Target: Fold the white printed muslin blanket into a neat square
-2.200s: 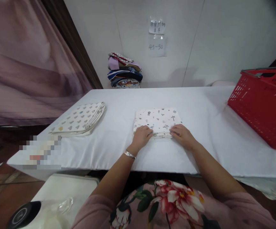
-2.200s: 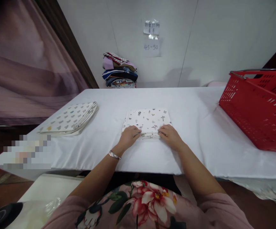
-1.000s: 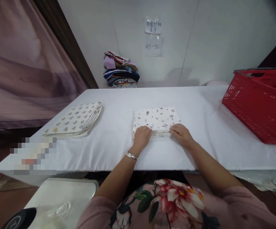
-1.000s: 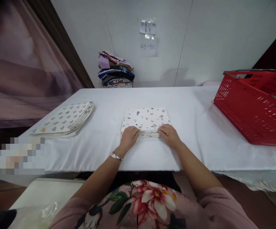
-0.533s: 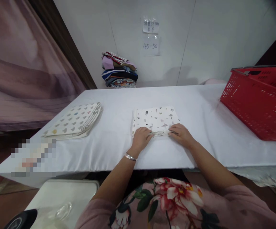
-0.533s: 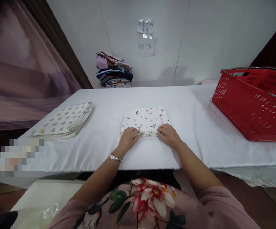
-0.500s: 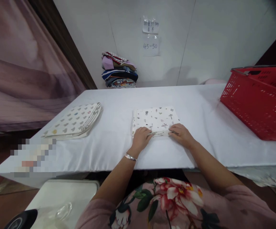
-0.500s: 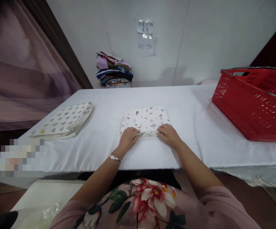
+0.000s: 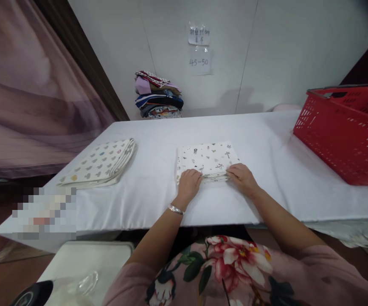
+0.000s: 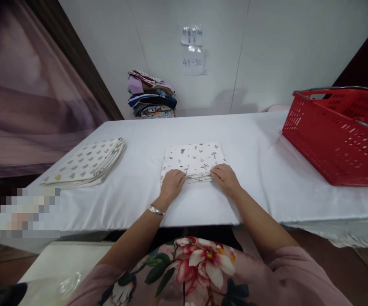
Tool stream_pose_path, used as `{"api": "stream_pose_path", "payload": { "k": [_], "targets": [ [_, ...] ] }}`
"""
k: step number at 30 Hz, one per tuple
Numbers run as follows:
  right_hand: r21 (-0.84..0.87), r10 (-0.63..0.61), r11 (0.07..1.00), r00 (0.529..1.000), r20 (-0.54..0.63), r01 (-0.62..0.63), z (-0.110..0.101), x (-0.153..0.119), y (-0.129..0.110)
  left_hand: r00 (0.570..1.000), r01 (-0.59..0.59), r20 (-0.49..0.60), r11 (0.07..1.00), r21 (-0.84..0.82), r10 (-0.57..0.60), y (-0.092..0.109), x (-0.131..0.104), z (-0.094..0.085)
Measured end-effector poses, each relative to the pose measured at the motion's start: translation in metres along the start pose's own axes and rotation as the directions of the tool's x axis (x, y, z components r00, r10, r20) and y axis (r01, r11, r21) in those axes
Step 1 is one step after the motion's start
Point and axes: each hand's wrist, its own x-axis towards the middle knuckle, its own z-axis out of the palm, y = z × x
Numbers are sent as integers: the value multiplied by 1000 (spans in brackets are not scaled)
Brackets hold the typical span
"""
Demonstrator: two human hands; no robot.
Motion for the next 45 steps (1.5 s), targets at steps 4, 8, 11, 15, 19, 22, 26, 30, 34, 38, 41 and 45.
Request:
{"api": "stream_pose_path", "payload": {
  "k": [4,8,11,15,19,22,26,30,34,38,41,45],
  "targets": [
    [-25,-39,999,999,31,39,0,-2,2,999,-28,14,999,19,28,-1,-3,1],
    [-15,-47,999,996,72,48,-1,-3,4,999,-51,7,999,5,51,-3,-5,1],
    [-8,-64,998,992,110,65,-4,-3,5,998,-58,-5,998,-13,58,-4,-6,3],
    [-26,-72,997,990,121,76,-4,-4,6,998,-57,-13,998,-12,57,-4,-7,3],
    [-35,-56,998,994,89,59,0,-8,10,999,-53,7,999,-11,53,0,-10,1],
    [-35,-47,998,994,95,51,2,-10,14,999,-45,-6,998,-38,45,3,-17,-3],
    [-25,-52,998,995,88,55,3,-12,17,997,3,-80,996,-87,-10,-1,-31,-14],
    [-42,-69,996,994,84,73,2,-13,17,904,248,-292,940,-233,-311,-18,-44,-24],
    [-100,-92,990,994,52,97,1,-7,7,715,466,-237,701,-540,-658,-37,-49,-21],
    [-57,-195,979,980,27,196,11,15,-23,668,527,-107,570,-631,-736,-43,-47,-13],
    [59,-250,967,965,81,246,32,39,-54,696,547,-83,601,-583,-713,-40,-44,-12],
    [107,-216,974,954,208,198,70,67,-87,721,566,-79,651,-505,-688,-36,-43,-15]
  ]
}}
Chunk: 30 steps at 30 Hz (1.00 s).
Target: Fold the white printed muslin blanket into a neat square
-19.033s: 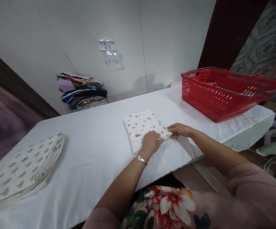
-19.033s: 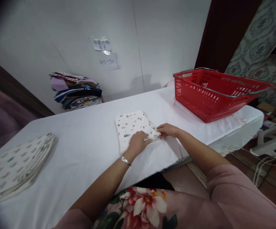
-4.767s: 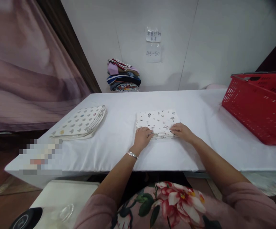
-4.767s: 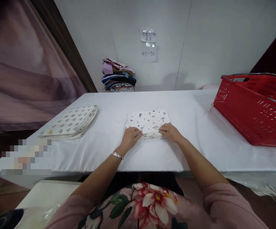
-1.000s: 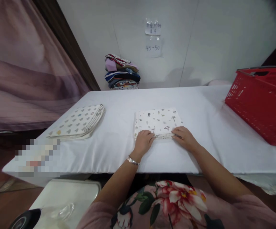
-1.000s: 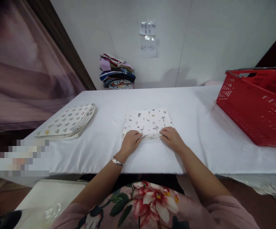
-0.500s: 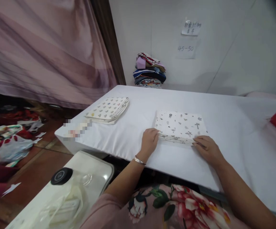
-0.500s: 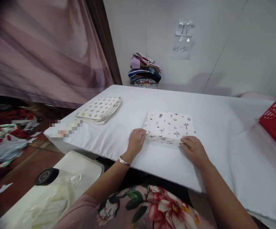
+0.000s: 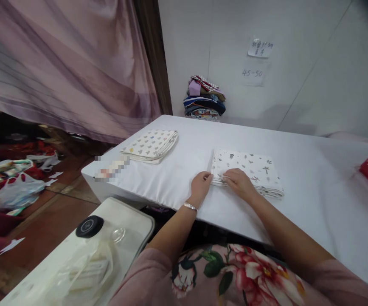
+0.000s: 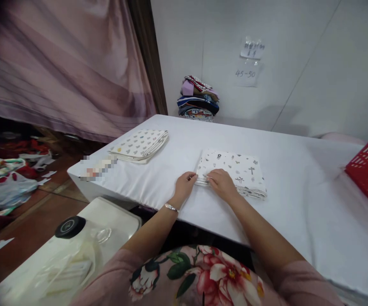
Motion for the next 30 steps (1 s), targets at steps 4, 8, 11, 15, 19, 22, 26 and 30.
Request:
{"api": "stream_pose_path", "payload": {
  "k": [4,8,11,15,19,22,26,30],
  "targets": [
    [-37,105,994,985,136,-101,24,20,-8,1000,-31,-1,999,10,31,-1,0,-1],
    [-58,156,987,975,157,-149,29,22,-9,999,-35,-14,999,25,36,-2,0,-1],
    [6,193,981,974,114,-195,28,21,-10,999,-32,-18,999,24,33,0,0,-2],
    [54,195,979,979,51,-198,31,20,-14,999,-38,-22,999,17,38,0,0,-2],
    [-6,156,988,986,63,-156,37,16,-17,999,-43,-12,999,1,43,-2,1,-2],
    [-52,123,992,989,84,-119,39,15,-18,999,-37,-9,999,-26,36,-4,2,-1],
    [-40,184,983,980,80,-182,40,16,-18,999,-35,-8,999,-40,35,-4,2,-1],
    [-49,235,972,969,83,-231,42,18,-20,999,-41,-5,998,-41,41,-3,1,-2]
  ]
}}
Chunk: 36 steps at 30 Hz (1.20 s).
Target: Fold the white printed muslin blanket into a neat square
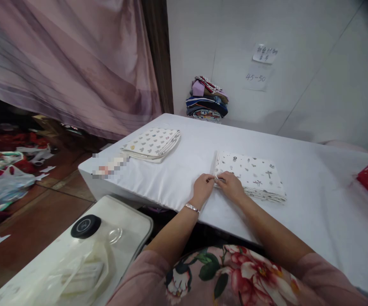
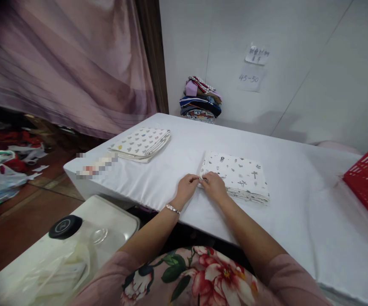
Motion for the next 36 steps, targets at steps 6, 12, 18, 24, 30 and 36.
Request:
{"api": "stream_pose_path", "payload": {
  "k": [6,12,18,24,30,36],
  "targets": [
    [75,26,997,999,-36,-23,3,0,2,1000,-17,-15,1000,-8,16,-2,-1,1],
    [152,45,988,993,-113,-27,0,-2,4,991,-19,-133,998,53,26,-1,0,1],
    [98,-50,993,990,-131,63,-7,-3,6,987,-114,-94,982,151,129,5,-4,1],
    [-76,-133,989,990,-43,130,-10,-4,2,993,-88,-66,981,171,100,6,-5,2],
    [-153,-187,971,982,-22,181,-9,-6,-2,996,-38,-74,998,43,42,4,-2,2],
    [-116,-229,966,973,23,230,-7,-7,1,997,-47,-65,998,-29,45,3,-1,3]
  ]
}}
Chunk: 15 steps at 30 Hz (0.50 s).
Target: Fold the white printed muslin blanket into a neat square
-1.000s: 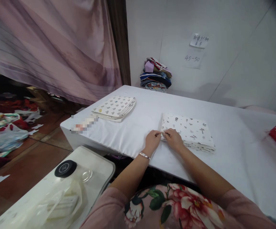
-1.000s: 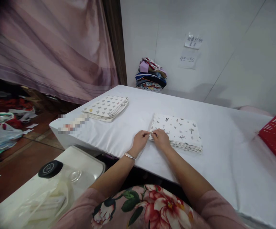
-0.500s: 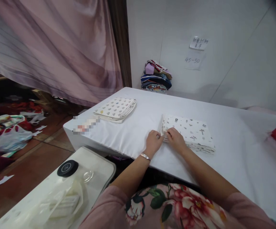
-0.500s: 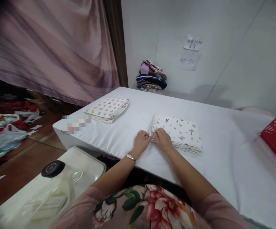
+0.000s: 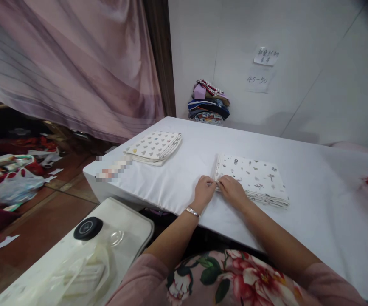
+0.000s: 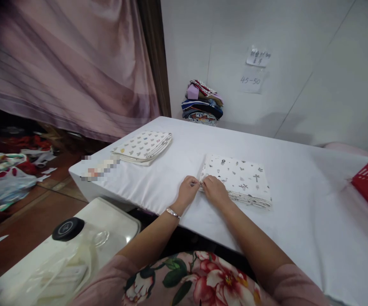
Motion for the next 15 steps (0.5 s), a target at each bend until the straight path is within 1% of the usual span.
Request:
{"api": "stream_pose_path", "payload": {
  "k": [3,5,7,11,13,15],
  "targets": [
    [43,-31,999,1000,7,31,1,-1,2,1000,0,-2,1000,-23,0,-2,0,0],
    [59,-23,998,1000,-2,23,2,-2,2,1000,-6,7,999,-51,6,-3,1,1],
    [90,31,996,999,-32,-28,4,-2,2,999,-23,24,996,-91,25,-5,2,0],
    [209,213,958,975,-58,-197,7,0,1,996,-60,62,985,-165,71,-7,4,0],
    [236,254,943,966,-53,-235,8,1,1,994,-74,66,981,-180,87,-8,4,0],
    [254,265,937,962,-68,-240,9,1,2,997,-57,42,984,-171,65,-7,4,-1]
  ]
}}
